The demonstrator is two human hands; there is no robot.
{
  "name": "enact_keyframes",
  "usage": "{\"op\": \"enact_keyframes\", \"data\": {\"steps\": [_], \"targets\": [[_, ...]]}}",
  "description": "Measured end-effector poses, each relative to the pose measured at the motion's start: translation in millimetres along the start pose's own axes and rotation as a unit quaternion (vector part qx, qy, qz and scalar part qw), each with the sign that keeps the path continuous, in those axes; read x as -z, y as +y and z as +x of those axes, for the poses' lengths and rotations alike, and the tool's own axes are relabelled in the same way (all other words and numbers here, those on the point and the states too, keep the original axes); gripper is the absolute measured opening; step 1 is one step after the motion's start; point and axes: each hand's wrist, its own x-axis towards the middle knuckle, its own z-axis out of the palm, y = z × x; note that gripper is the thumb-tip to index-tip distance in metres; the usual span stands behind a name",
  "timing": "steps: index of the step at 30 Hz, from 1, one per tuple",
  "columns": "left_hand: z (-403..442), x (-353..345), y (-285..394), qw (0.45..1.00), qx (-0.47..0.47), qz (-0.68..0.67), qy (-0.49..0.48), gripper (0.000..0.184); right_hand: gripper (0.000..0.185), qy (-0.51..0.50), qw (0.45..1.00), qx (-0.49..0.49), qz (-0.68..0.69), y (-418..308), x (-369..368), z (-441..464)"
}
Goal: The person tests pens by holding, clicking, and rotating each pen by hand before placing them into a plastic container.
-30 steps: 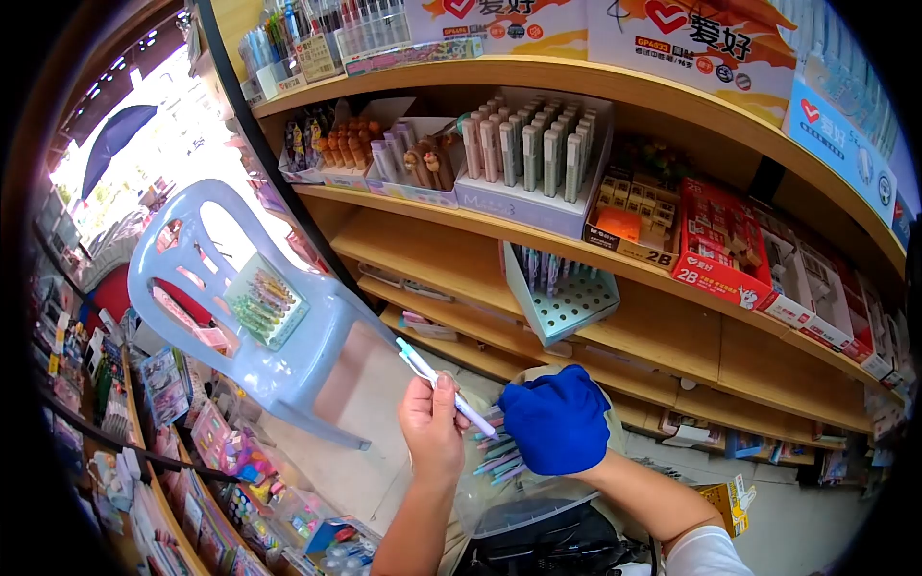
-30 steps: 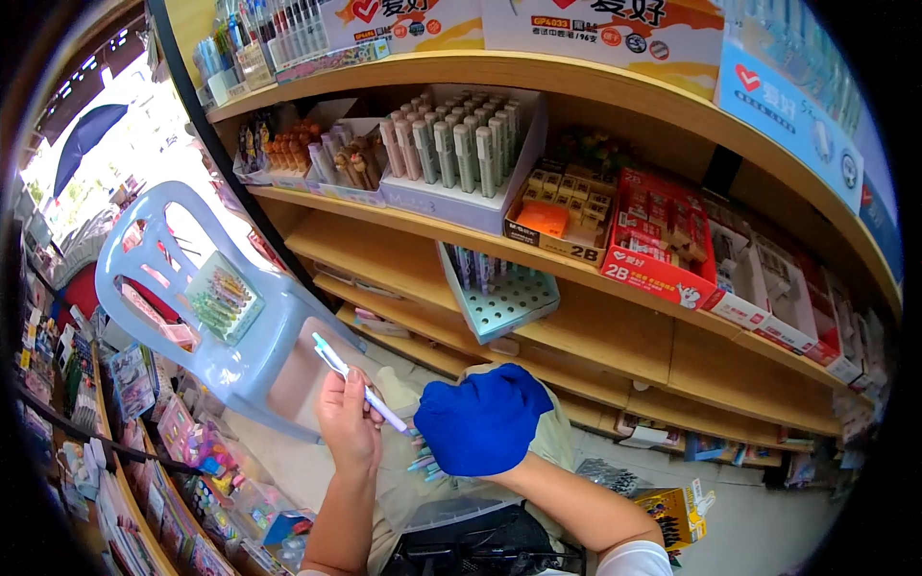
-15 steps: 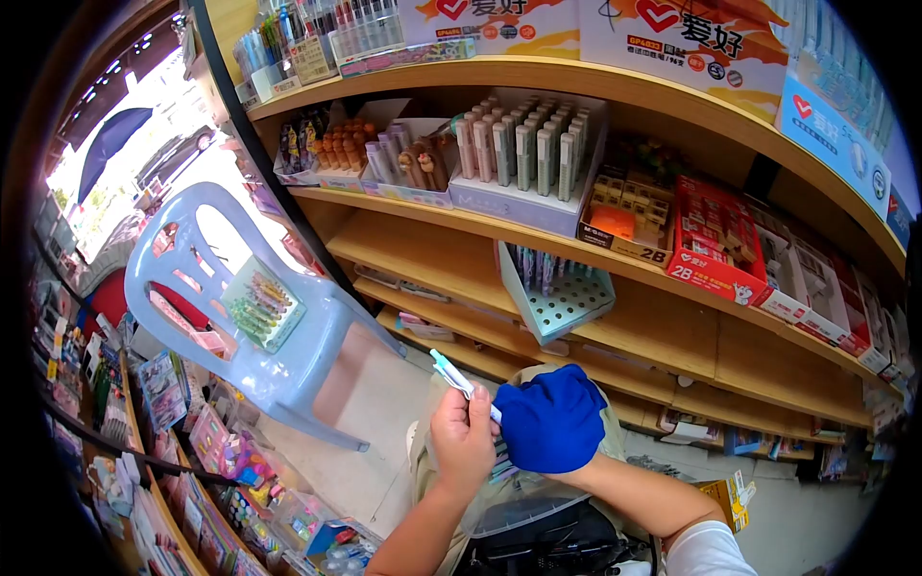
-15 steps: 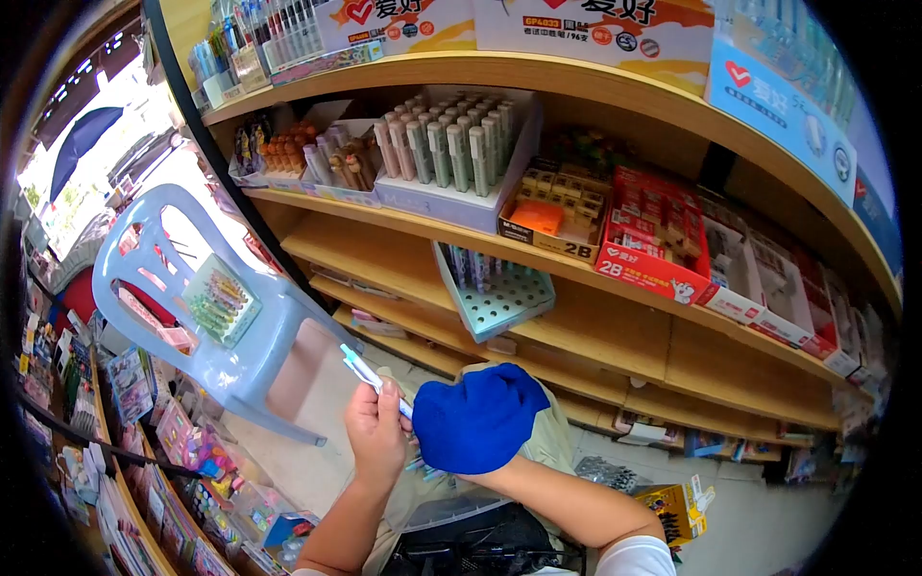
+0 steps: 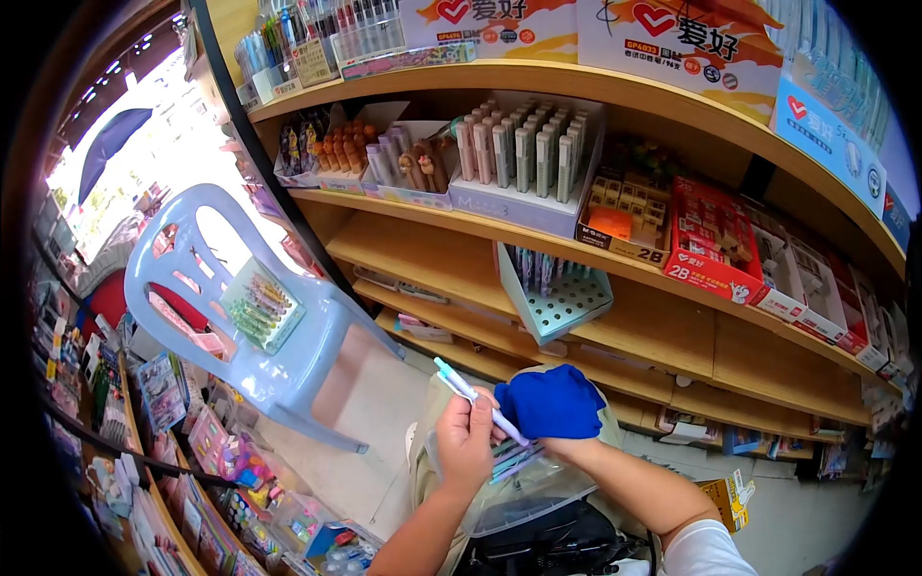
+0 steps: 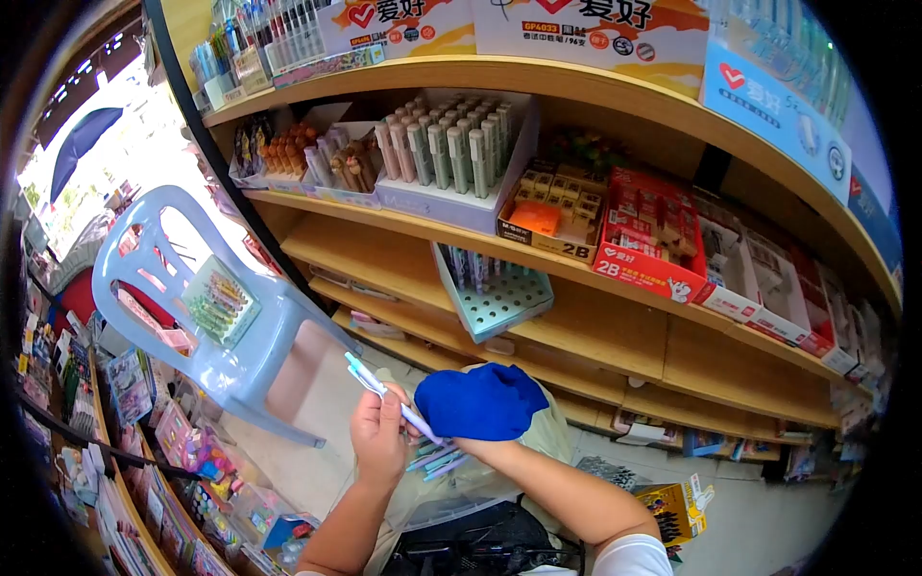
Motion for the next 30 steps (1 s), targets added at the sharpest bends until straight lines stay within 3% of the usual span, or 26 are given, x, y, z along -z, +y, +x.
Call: {"op": "enact_keyframes", "data": {"steps": [6, 9, 13, 17, 19, 25, 26, 28, 30], "targets": [[5.1, 4.6, 0.5, 0.999, -0.027, -0.001, 0.041, 0.024, 0.01, -0.068, 0.994, 0.043, -0.079, -1.8, 7.6, 0.3], [7.8, 6.4, -1.0, 0.998, -0.038, -0.009, 0.059, 0.024, 0.008, -0.026, 0.99, 0.073, -0.116, -0.3, 2.6, -4.2], [6.4, 0.5, 3.1, 0.997, -0.02, 0.005, 0.069, 0.021, 0.008, -0.03, 0.997, 0.008, -0.067, -15.2, 8.0, -1.3], [6.3, -3.0, 10.9, 0.997, 0.025, 0.045, 0.051, 0.018, 0.009, -0.004, 0.997, 0.014, -0.079, -14.2, -0.1, -4.1], [5.7, -4.4, 10.7, 0.998, 0.042, 0.036, 0.038, 0.018, 0.009, -0.002, 1.0, 0.01, -0.006, -13.6, -3.4, -5.1], [5.5, -4.3, 8.0, 0.997, 0.073, 0.003, 0.011, 0.018, 0.013, -0.006, 0.998, 0.049, 0.042, -15.3, 4.7, -7.7], [5.7, -4.0, 7.6, 0.997, 0.077, 0.0, 0.009, 0.018, 0.011, -0.047, 0.984, -0.031, 0.171, -16.9, 6.4, -8.8], [1.4, -8.7, 14.9, 0.99, 0.142, 0.018, -0.013, 0.019, 0.008, -0.125, 0.882, -0.187, 0.413, -19.0, 7.9, -11.0], [-1.7, -10.7, 14.1, 0.987, 0.16, 0.016, -0.019, 0.02, 0.01, -0.05, 0.977, -0.089, 0.185, -2.7, -0.6, -8.8]]}}
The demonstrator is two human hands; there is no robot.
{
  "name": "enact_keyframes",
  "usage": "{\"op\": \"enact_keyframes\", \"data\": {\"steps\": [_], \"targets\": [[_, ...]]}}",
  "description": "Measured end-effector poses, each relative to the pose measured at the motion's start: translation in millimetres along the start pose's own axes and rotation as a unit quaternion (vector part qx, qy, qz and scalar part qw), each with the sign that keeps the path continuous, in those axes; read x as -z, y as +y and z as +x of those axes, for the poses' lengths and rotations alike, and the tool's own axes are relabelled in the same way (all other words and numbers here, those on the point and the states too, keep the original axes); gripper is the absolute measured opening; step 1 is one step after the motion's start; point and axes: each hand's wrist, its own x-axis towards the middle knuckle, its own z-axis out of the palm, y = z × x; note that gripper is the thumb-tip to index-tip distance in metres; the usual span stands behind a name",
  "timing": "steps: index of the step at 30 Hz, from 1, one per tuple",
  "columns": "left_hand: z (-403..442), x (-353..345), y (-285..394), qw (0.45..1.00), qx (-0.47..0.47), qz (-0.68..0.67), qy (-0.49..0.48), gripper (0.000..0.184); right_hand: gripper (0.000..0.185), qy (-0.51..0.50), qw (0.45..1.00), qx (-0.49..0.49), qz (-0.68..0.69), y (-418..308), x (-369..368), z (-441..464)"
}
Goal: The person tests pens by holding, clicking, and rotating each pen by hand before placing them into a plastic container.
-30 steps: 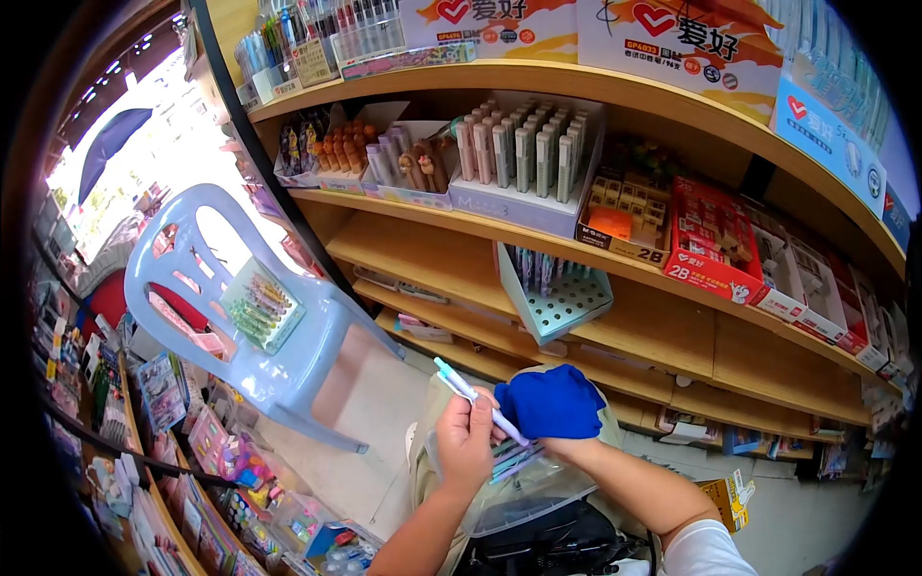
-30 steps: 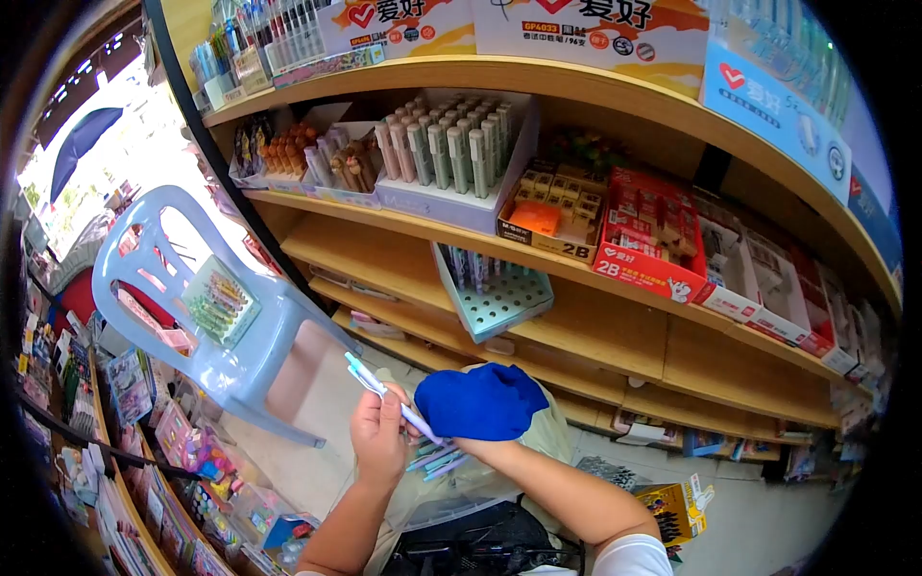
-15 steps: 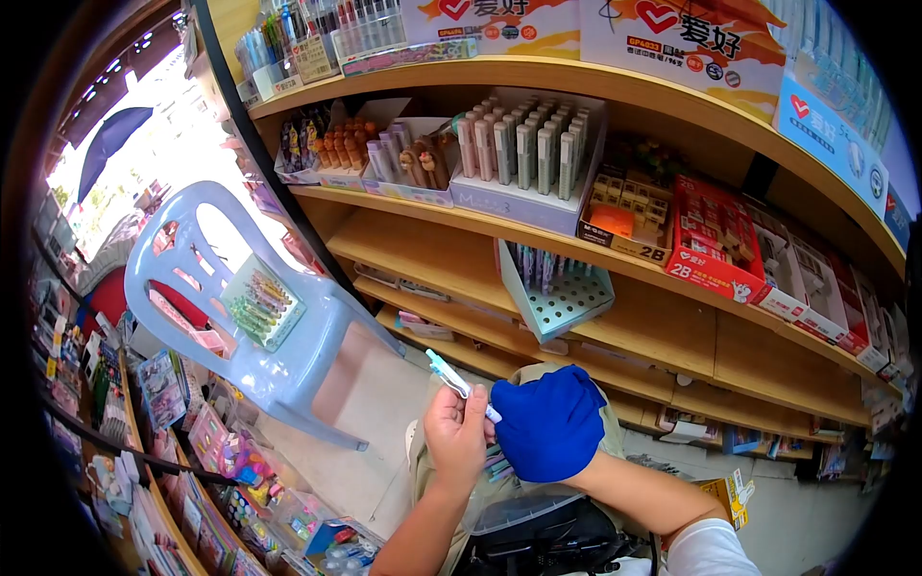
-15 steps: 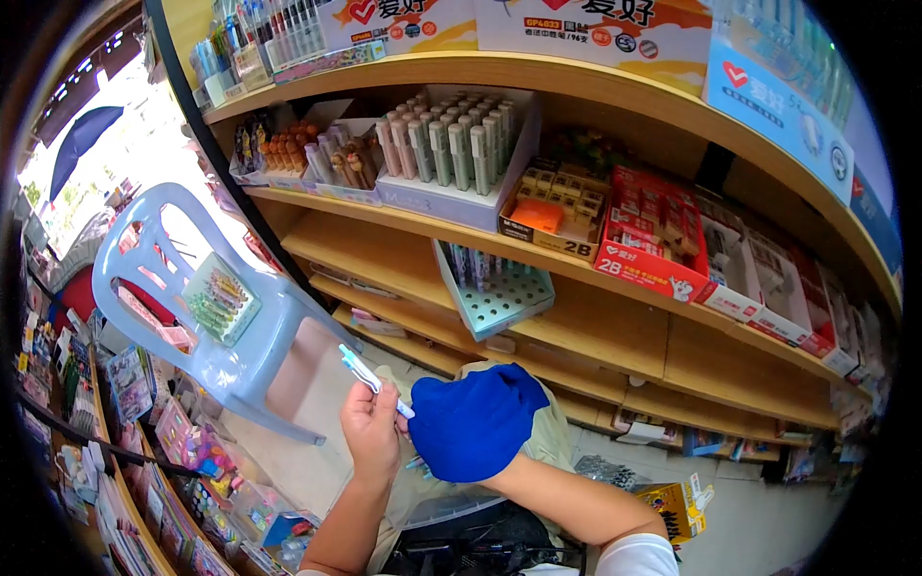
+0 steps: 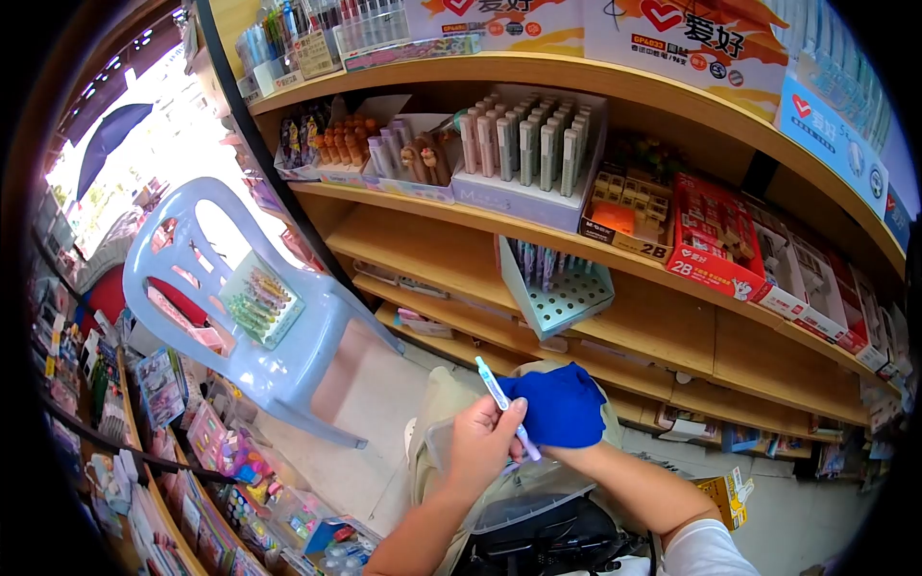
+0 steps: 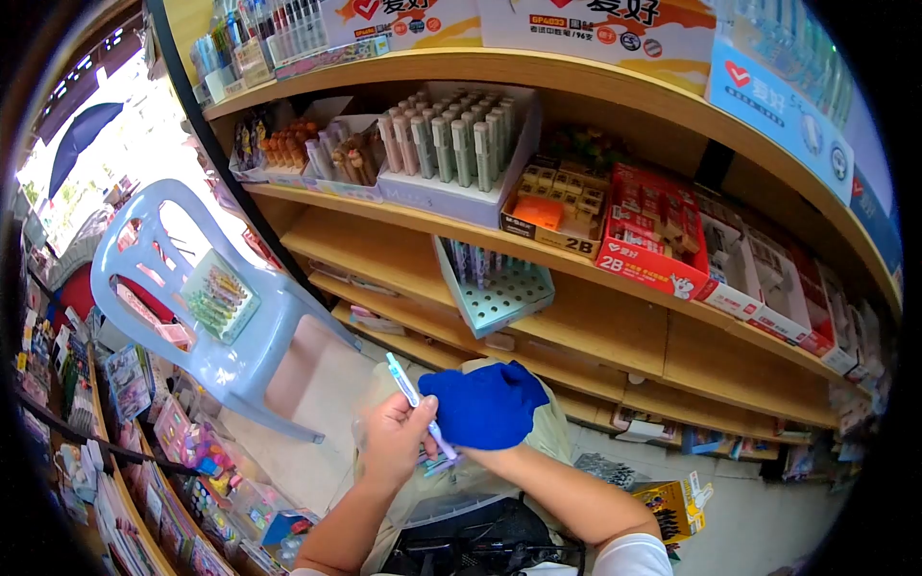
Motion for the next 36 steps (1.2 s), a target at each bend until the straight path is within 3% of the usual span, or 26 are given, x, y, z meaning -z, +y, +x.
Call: {"op": "enact_keyframes", "data": {"steps": [1, 5, 15, 20, 24, 25, 28, 30, 32, 34, 36], "targets": [[0.7, 1.1, -5.9, 1.0, -0.016, -0.011, 0.003, 0.02, 0.011, 0.041, 0.991, 0.054, -0.119, 10.3, -2.6, 3.9], [3.9, 5.7, -7.6, 0.998, -0.038, -0.05, 0.016, 0.02, 0.013, 0.12, 0.981, 0.117, -0.093, 32.8, -14.1, 10.2], [8.9, 9.0, -6.0, 0.993, -0.062, -0.093, 0.048, 0.019, 0.007, 0.042, 0.968, 0.105, -0.222, 3.9, -3.2, -1.5], [8.0, 6.8, -5.9, 0.994, -0.073, -0.022, 0.079, 0.019, 0.009, 0.043, 0.978, 0.082, -0.189, 3.6, -12.1, -4.0], [0.7, -2.8, -4.7, 0.996, -0.051, 0.049, 0.057, 0.019, 0.016, 0.065, 0.964, 0.069, -0.247, -8.1, -3.6, -5.2], [1.3, -2.4, -8.1, 0.993, -0.083, 0.068, 0.043, 0.02, 0.018, 0.065, 0.959, 0.073, -0.265, -9.4, -2.1, -5.6], [2.7, -1.1, -10.0, 0.997, -0.073, 0.032, 0.023, 0.022, 0.018, 0.082, 0.96, 0.093, -0.251, -11.1, 2.2, -5.1], [3.5, 1.7, -12.8, 0.998, -0.054, 0.001, 0.026, 0.022, 0.017, 0.047, 0.986, 0.071, -0.141, -8.6, 3.2, -3.4], [4.4, 3.7, -12.6, 0.998, -0.055, -0.02, 0.034, 0.023, 0.015, 0.033, 0.989, 0.061, -0.127, -4.3, 1.8, -0.5], [5.4, 5.2, -11.1, 0.996, -0.074, -0.032, 0.046, 0.022, 0.013, 0.039, 0.975, 0.062, -0.209, 3.4, -1.4, 3.0], [6.4, 8.7, -10.0, 0.994, -0.084, -0.044, 0.053, 0.022, 0.012, 0.053, 0.976, 0.096, -0.187, 13.0, -3.9, 3.3]]}}
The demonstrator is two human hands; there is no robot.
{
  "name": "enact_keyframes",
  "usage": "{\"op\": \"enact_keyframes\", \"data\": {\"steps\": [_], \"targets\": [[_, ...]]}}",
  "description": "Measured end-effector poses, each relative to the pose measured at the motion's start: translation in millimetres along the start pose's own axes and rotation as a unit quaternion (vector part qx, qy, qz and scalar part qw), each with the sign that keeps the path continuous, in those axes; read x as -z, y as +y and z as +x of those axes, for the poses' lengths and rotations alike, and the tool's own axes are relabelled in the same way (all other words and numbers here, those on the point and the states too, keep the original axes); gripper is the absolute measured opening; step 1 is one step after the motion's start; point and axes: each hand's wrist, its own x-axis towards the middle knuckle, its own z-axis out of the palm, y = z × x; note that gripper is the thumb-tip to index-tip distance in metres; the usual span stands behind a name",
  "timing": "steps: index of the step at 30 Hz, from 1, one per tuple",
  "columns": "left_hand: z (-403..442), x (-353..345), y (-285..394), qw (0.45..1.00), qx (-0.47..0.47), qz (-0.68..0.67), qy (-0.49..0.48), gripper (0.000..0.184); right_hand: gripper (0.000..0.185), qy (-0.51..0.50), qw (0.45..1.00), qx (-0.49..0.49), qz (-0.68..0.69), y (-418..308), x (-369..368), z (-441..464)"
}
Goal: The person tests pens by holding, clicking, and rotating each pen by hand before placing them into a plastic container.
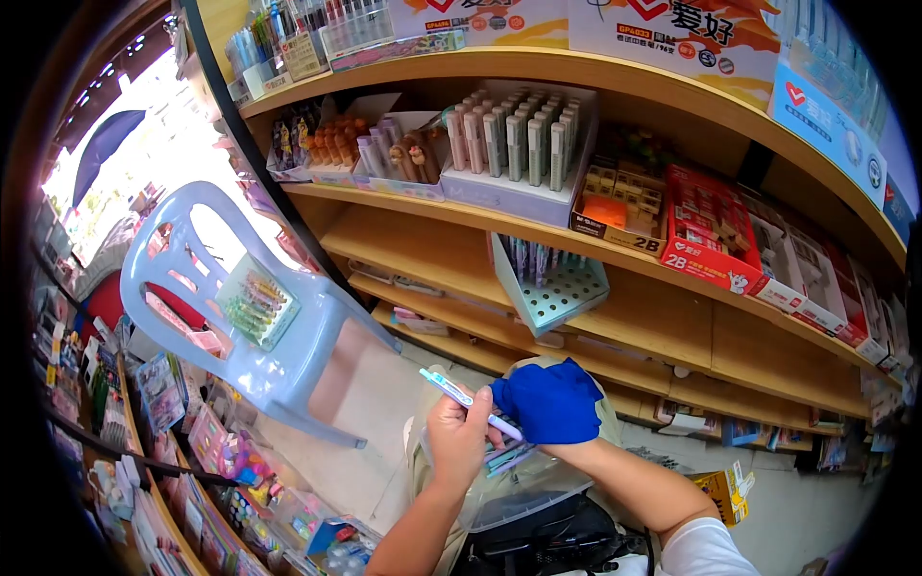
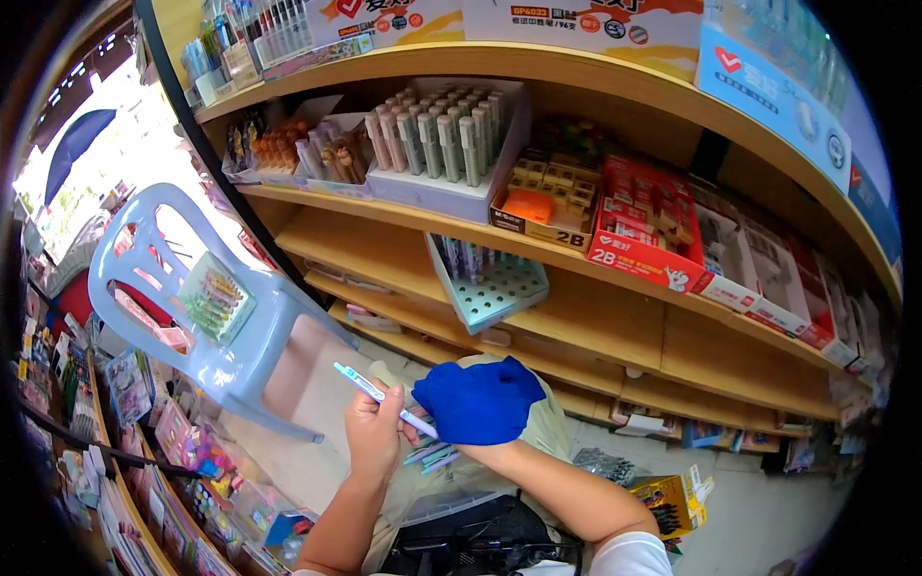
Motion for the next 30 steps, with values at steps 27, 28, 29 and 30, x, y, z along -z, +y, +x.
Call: {"op": "enact_keyframes", "data": {"steps": [27, 28, 29, 30], "targets": [[-7.8, 6.2, -11.5, 0.966, -0.164, 0.023, -0.198, 0.018, 0.018, -0.074, 0.936, -0.107, 0.327, 9.9, 7.1, -8.5], [-9.8, 4.2, -9.2, 0.969, -0.157, 0.011, -0.188, 0.018, 0.019, -0.052, 0.909, -0.14, 0.389, 7.2, 12.1, -9.1], [-11.6, 1.4, -6.5, 0.972, -0.15, -0.001, -0.179, 0.017, 0.019, -0.071, 0.907, -0.148, 0.387, 5.0, 20.2, -10.6], [-13.3, -1.5, -3.6, 0.975, -0.144, -0.012, -0.168, 0.017, 0.02, -0.09, 0.906, -0.155, 0.384, 1.5, 31.5, -12.6]]}}
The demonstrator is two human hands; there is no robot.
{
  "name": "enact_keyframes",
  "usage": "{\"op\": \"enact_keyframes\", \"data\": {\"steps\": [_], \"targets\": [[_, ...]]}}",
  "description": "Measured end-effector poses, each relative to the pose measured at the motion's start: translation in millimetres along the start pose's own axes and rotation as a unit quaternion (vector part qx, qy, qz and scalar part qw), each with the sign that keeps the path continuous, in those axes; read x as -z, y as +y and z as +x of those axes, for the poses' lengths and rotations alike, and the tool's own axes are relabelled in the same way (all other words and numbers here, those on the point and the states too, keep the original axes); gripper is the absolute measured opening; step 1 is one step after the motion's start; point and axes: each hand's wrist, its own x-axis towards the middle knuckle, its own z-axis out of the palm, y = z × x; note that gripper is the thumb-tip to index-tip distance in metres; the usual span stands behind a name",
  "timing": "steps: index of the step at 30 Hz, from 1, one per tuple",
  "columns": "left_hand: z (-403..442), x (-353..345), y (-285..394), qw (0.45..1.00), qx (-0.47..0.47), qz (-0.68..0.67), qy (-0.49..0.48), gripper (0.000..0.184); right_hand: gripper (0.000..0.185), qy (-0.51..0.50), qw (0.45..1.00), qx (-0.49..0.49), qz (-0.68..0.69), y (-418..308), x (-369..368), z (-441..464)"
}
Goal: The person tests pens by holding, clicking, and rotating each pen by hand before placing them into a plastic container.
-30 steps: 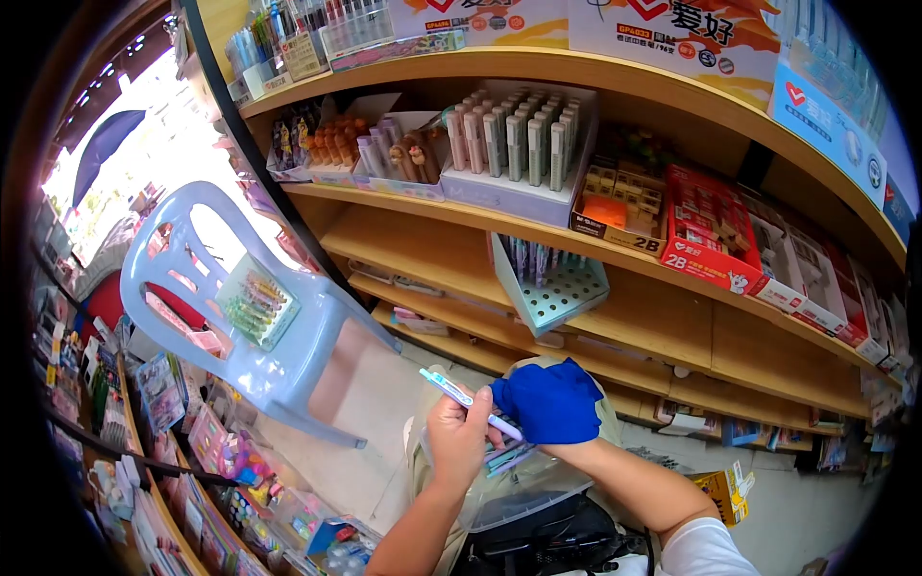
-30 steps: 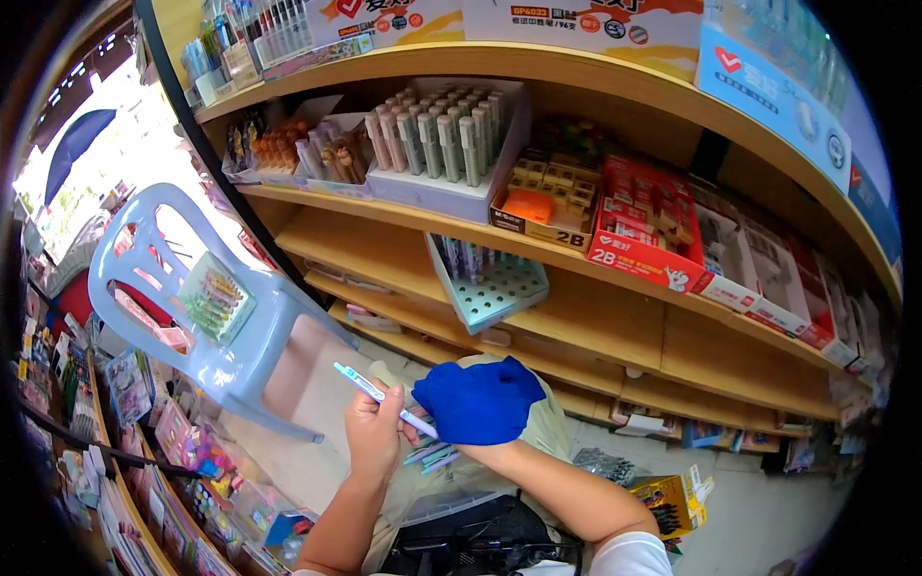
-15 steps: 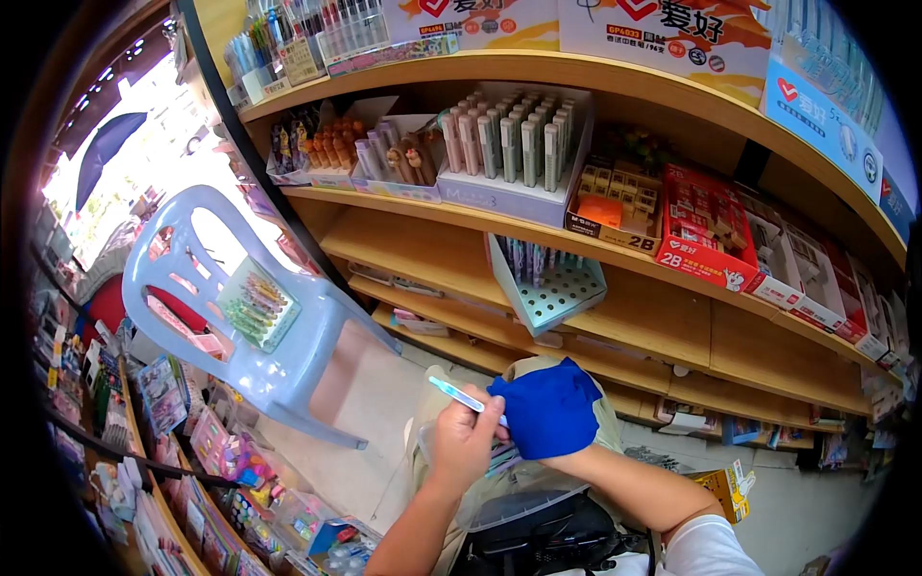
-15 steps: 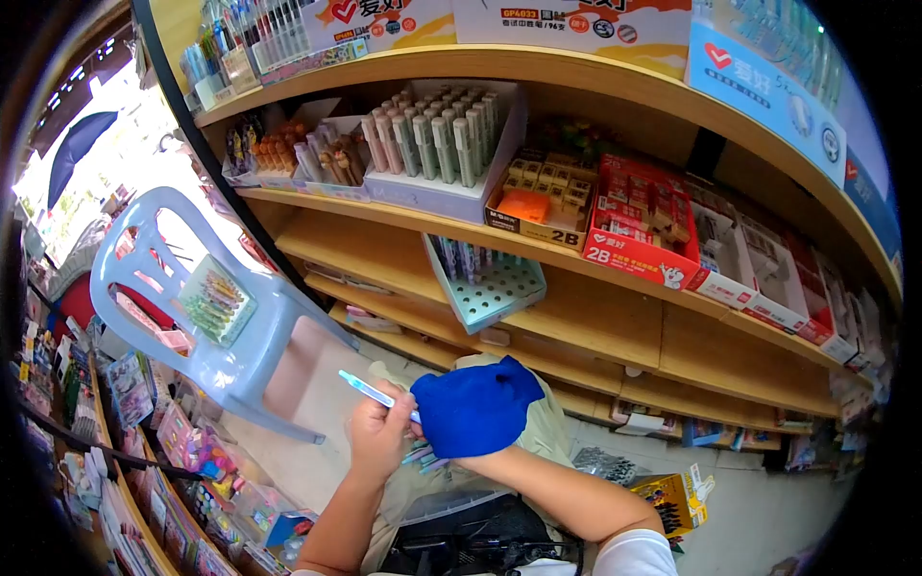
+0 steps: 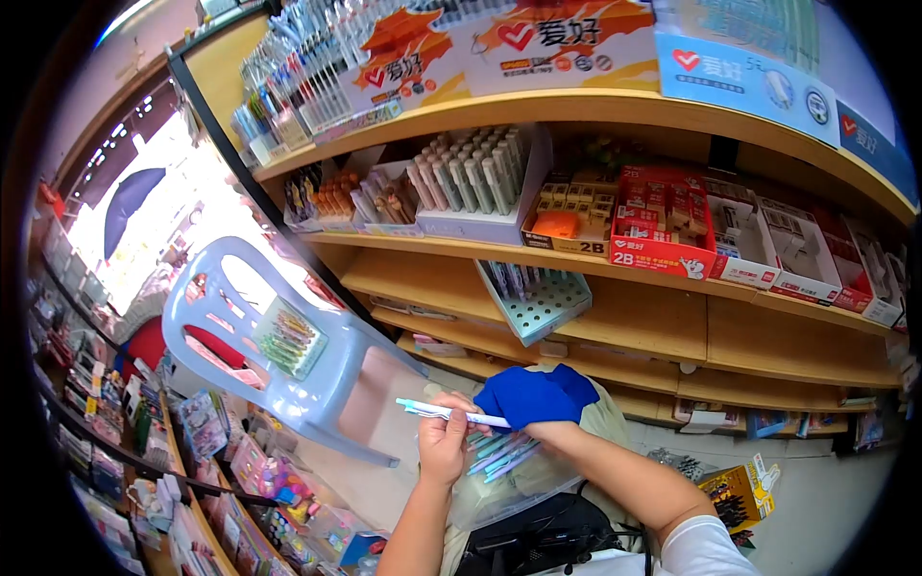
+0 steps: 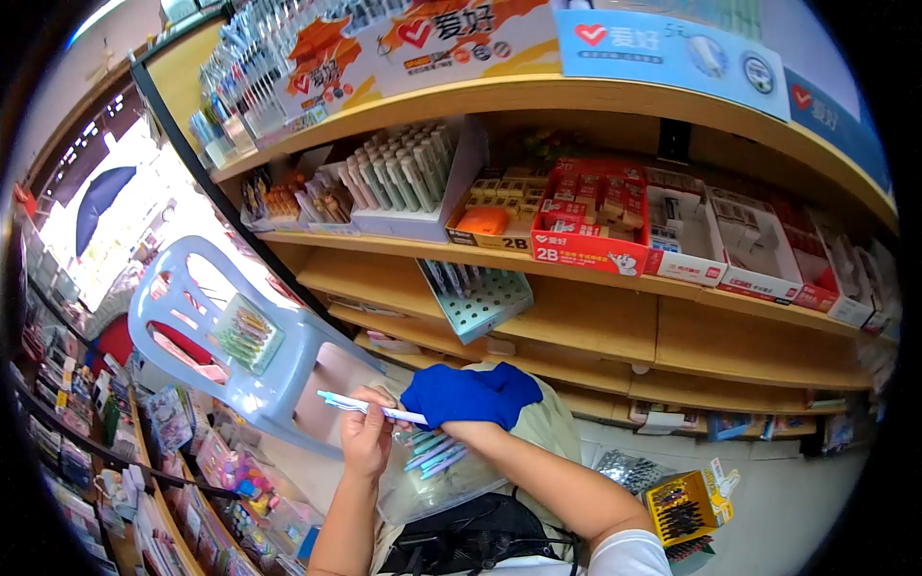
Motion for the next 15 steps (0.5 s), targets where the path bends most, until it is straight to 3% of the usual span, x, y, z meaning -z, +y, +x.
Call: {"op": "enact_keyframes", "data": {"steps": [4, 6, 8, 11, 15], "targets": [[-0.6, -9.2, 10.2, 0.999, -0.012, 0.005, 0.036, 0.016, 0.023, -0.039, 0.998, 0.043, 0.01, 18.0, 4.6, 0.6], [-0.4, -13.3, 15.1, 0.998, -0.019, 0.017, 0.057, 0.016, 0.02, -0.004, 0.993, 0.096, 0.063, 22.9, 0.8, -1.2], [-1.4, -14.0, 18.1, 0.995, 0.003, 0.033, 0.089, 0.016, 0.015, 0.001, 0.986, 0.073, 0.148, 16.6, 0.5, -6.9], [-2.1, -4.8, 14.8, 0.989, 0.029, 0.043, 0.136, 0.017, 0.016, -0.03, 0.987, 0.059, 0.145, 18.8, -6.8, 1.0], [2.1, 13.7, 11.3, 0.983, 0.051, 0.009, 0.174, 0.017, 0.011, -0.04, 0.991, 0.118, -0.039, 10.7, -16.8, 10.5]]}}
